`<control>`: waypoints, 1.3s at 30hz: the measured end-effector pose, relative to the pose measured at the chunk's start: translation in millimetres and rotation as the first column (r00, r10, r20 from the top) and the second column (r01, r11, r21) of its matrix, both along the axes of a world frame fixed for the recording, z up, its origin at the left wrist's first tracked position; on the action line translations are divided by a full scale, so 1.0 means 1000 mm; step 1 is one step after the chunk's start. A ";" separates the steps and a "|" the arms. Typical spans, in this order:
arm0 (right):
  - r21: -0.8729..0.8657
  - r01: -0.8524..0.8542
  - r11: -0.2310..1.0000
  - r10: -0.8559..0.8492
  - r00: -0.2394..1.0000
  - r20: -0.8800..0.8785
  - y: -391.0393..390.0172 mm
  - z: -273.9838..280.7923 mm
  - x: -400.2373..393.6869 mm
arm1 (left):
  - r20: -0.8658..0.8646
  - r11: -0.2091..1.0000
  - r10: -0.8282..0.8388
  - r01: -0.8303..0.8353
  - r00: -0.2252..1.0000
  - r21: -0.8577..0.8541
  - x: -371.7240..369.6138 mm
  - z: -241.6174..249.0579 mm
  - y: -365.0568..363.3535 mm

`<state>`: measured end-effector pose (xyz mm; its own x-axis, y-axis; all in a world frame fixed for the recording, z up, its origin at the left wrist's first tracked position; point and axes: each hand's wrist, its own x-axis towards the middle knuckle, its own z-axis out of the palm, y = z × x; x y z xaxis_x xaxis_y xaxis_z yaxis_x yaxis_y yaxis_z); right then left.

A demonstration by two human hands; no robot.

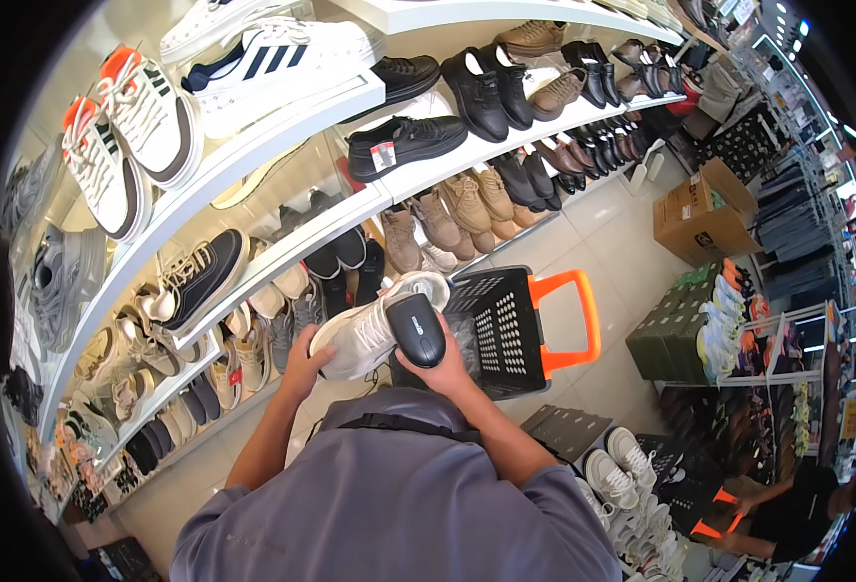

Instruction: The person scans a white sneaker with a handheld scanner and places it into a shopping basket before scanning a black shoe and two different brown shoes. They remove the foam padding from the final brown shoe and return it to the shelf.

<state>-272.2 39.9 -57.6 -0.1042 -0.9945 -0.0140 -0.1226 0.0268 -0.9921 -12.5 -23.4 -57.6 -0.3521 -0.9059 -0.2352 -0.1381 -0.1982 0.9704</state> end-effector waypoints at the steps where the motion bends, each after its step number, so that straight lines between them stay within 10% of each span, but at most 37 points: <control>1: 0.070 0.010 0.997 -0.012 1.000 0.022 0.002 0.003 -0.002 | 0.010 1.000 -0.001 0.002 1.000 -0.010 -0.003 0.002 0.000; 19: -0.263 0.043 0.964 -0.162 0.878 -0.450 0.024 0.013 0.007 | -0.048 0.991 -0.060 0.066 0.997 0.115 -0.010 -0.018 0.015; 35: -0.229 -0.173 0.958 0.048 0.883 -0.466 0.000 0.017 -0.054 | -0.300 0.900 0.219 -0.073 0.929 0.429 -0.053 -0.039 0.035; 39: -0.107 -0.084 0.991 0.070 0.990 -0.123 0.002 0.026 -0.083 | -0.256 0.877 0.180 -0.038 0.950 0.478 -0.074 -0.030 0.032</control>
<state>-354.9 41.9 -31.9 -0.0215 -0.9942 0.1055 -0.2368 -0.0974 -0.9667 -86.7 8.2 -87.3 -0.3733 -0.7537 -0.5409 0.1776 -0.6303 0.7558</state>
